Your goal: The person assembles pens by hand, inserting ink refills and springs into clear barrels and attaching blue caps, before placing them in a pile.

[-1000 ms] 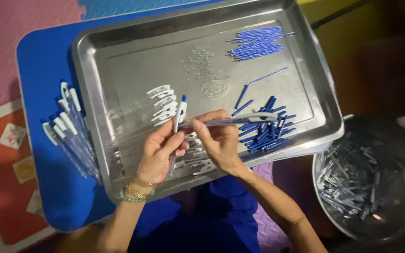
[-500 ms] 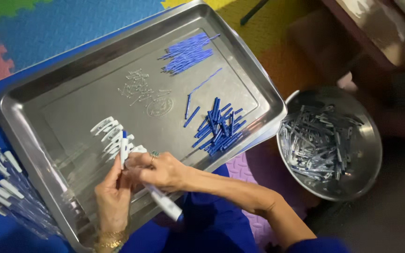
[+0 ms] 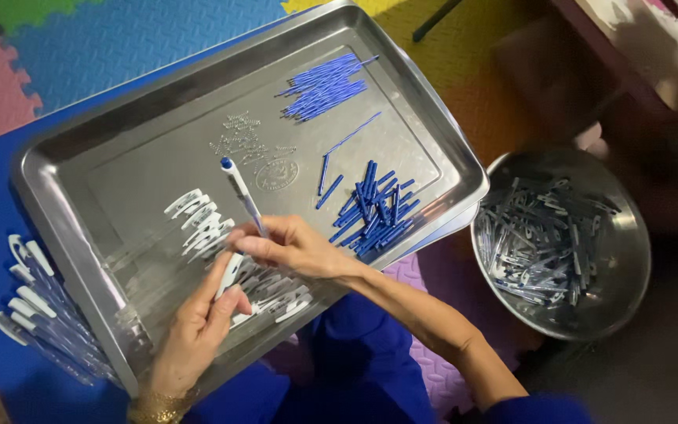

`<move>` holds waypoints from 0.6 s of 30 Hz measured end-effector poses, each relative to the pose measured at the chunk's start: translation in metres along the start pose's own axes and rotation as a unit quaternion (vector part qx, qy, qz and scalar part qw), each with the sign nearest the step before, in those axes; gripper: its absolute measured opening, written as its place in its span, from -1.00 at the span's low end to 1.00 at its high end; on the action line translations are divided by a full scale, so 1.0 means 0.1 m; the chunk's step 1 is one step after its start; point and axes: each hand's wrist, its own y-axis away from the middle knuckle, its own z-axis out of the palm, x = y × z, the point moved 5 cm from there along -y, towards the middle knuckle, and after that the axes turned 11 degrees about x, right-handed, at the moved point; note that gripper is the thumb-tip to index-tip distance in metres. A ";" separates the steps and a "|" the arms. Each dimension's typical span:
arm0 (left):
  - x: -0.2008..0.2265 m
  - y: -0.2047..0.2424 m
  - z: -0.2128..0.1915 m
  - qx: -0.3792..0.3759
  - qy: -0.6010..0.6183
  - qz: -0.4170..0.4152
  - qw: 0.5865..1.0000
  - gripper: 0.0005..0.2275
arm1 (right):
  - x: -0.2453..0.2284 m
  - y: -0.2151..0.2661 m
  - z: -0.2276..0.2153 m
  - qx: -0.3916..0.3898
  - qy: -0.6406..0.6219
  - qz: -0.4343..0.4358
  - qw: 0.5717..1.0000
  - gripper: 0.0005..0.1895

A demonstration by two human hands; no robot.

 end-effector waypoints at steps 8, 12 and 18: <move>0.09 0.10 -0.06 -0.015 -0.101 0.059 0.993 -0.43 | 0.26 -0.13 -0.15 0.175 0.196 -0.067 0.963 -0.72; -0.01 0.18 -0.10 -0.049 -0.047 0.030 0.997 -0.43 | -0.21 -0.25 -0.37 0.209 0.091 -0.128 0.965 -0.67; 0.01 0.13 -0.12 -0.063 -0.120 0.049 0.990 -0.44 | -0.56 -0.04 -0.90 0.299 0.102 -0.124 0.941 -0.70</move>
